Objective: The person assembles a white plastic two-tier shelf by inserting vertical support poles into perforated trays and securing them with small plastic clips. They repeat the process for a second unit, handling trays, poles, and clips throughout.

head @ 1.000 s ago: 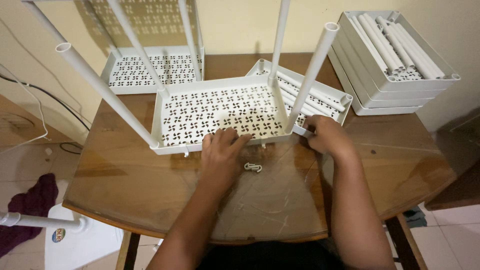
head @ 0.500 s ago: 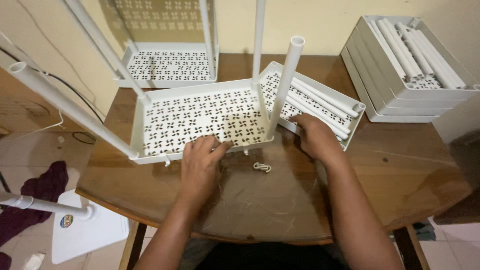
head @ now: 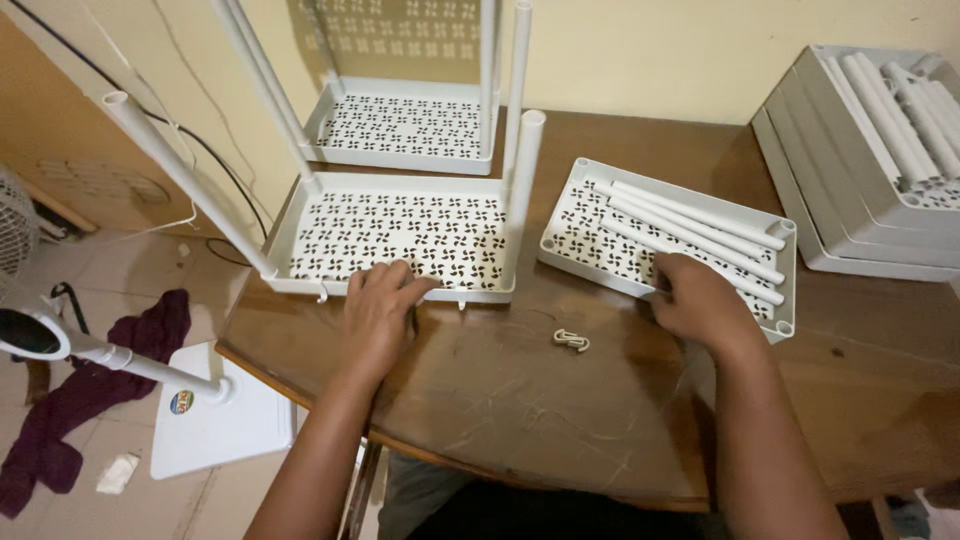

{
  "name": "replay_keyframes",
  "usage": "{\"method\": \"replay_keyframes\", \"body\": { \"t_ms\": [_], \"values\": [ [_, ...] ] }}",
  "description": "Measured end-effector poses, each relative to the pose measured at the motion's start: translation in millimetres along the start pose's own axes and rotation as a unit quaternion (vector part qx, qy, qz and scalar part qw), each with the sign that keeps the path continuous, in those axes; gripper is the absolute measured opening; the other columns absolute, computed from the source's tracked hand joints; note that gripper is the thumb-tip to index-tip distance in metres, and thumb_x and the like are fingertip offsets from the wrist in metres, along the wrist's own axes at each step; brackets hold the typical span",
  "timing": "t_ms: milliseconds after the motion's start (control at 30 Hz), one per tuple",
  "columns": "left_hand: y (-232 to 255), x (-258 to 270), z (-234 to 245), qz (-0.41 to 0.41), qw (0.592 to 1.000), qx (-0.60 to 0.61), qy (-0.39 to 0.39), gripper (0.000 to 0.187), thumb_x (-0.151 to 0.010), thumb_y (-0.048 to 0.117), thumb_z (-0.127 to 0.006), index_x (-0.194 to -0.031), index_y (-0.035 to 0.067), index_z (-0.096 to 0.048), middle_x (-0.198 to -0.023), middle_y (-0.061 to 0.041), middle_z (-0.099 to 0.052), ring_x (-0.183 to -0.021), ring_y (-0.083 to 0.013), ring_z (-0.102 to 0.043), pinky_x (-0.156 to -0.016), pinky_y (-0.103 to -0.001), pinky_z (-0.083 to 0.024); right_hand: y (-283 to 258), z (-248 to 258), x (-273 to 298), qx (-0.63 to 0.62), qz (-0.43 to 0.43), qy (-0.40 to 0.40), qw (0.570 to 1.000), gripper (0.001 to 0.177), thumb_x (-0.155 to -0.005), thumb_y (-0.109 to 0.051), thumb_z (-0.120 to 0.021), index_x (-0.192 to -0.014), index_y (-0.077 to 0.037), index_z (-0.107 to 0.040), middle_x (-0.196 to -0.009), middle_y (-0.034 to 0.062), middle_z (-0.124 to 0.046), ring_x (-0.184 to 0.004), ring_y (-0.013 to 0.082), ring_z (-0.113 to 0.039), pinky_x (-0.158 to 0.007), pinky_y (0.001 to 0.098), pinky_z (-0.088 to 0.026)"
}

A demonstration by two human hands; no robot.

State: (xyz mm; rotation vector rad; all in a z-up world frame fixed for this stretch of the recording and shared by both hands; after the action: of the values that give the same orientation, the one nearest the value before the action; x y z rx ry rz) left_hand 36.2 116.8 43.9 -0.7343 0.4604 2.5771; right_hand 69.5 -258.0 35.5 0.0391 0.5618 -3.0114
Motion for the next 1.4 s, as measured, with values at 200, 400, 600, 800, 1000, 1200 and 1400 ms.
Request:
{"method": "replay_keyframes", "body": {
  "t_ms": [200,400,600,800,1000,1200,1400],
  "values": [
    [-23,-1,-5,0.025,1.000,-0.013,0.002,0.034,-0.078,-0.003,-0.070,-0.101,0.020,-0.079,-0.090,-0.001,-0.060,-0.095,-0.0227,-0.059,-0.087,-0.039,-0.039,-44,5,10,-0.062,0.109,0.038,0.991,0.031,-0.086,-0.011,-0.068,-0.117,-0.006,-0.068,-0.115,0.0193,-0.070,-0.099,0.0358,-0.069,-0.086,0.0455,-0.053],
    [-36,1,-11,0.056,0.998,-0.012,0.003,0.030,-0.076,0.002,-0.073,-0.100,0.020,-0.079,-0.094,-0.002,-0.063,-0.097,-0.0248,-0.060,-0.088,-0.042,-0.039,-56,1,11,-0.021,0.102,0.043,0.994,0.032,-0.090,-0.005,-0.061,-0.119,-0.011,-0.072,-0.116,0.0170,-0.071,-0.104,0.0374,-0.067,-0.090,0.0459,-0.053],
    [-38,4,-8,0.082,0.995,-0.019,0.043,0.030,-0.076,0.000,-0.073,-0.098,0.019,-0.079,-0.099,-0.002,-0.067,-0.105,-0.0244,-0.060,-0.110,-0.057,-0.031,-56,-4,10,-0.019,0.131,0.041,0.990,0.034,-0.086,0.002,-0.057,-0.116,-0.005,-0.072,-0.116,0.0176,-0.071,-0.108,0.0377,-0.066,-0.092,0.0463,-0.051],
    [-52,4,-12,0.141,0.988,-0.021,0.061,0.028,-0.078,0.002,-0.074,-0.098,0.020,-0.079,-0.108,-0.001,-0.068,-0.117,-0.0257,-0.057,-0.118,-0.062,-0.021,-53,-6,9,-0.027,0.132,0.038,0.990,0.032,-0.086,0.001,-0.059,-0.114,-0.005,-0.071,-0.116,0.0176,-0.070,-0.107,0.0378,-0.065,-0.091,0.0449,-0.053],
    [-70,4,-24,0.161,0.984,-0.021,0.075,0.030,-0.077,0.003,-0.072,-0.102,0.019,-0.076,-0.134,-0.010,-0.063,-0.140,-0.0361,-0.045,-0.121,-0.062,-0.019,-53,-6,8,-0.035,0.136,0.035,0.989,0.036,-0.081,0.002,-0.063,-0.115,-0.005,-0.071,-0.117,0.0192,-0.070,-0.111,0.0377,-0.065,-0.094,0.0447,-0.051],
    [-85,-4,-35,0.164,0.986,0.024,0.023,0.030,-0.084,0.001,-0.068,-0.106,0.020,-0.076,-0.138,-0.006,-0.063,-0.146,-0.0363,-0.039,-0.121,-0.066,-0.012,-48,-10,6,-0.048,0.116,0.010,0.992,0.036,-0.082,0.002,-0.063,-0.117,-0.005,-0.069,-0.119,0.0186,-0.070,-0.112,0.0362,-0.066,-0.096,0.0441,-0.052],
    [-56,-2,6,0.171,0.968,0.138,0.125,0.024,-0.095,0.004,-0.064,-0.118,0.008,-0.065,-0.130,-0.013,-0.064,-0.128,-0.0372,-0.056,-0.113,-0.051,-0.038,-43,-11,6,-0.067,0.136,0.012,0.988,0.036,-0.082,0.003,-0.062,-0.116,-0.006,-0.070,-0.118,0.0185,-0.070,-0.112,0.0373,-0.065,-0.095,0.0442,-0.050]
  ]
}}
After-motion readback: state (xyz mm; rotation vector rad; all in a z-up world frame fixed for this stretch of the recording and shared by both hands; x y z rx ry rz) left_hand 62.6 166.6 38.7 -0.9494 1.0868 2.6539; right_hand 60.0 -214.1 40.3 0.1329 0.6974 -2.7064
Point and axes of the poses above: each hand's wrist, its own x-axis away from the middle knuckle, its own z-axis out of the back of the hand, y = z × x, the point moved 7 cm from there along -x, towards the middle knuckle
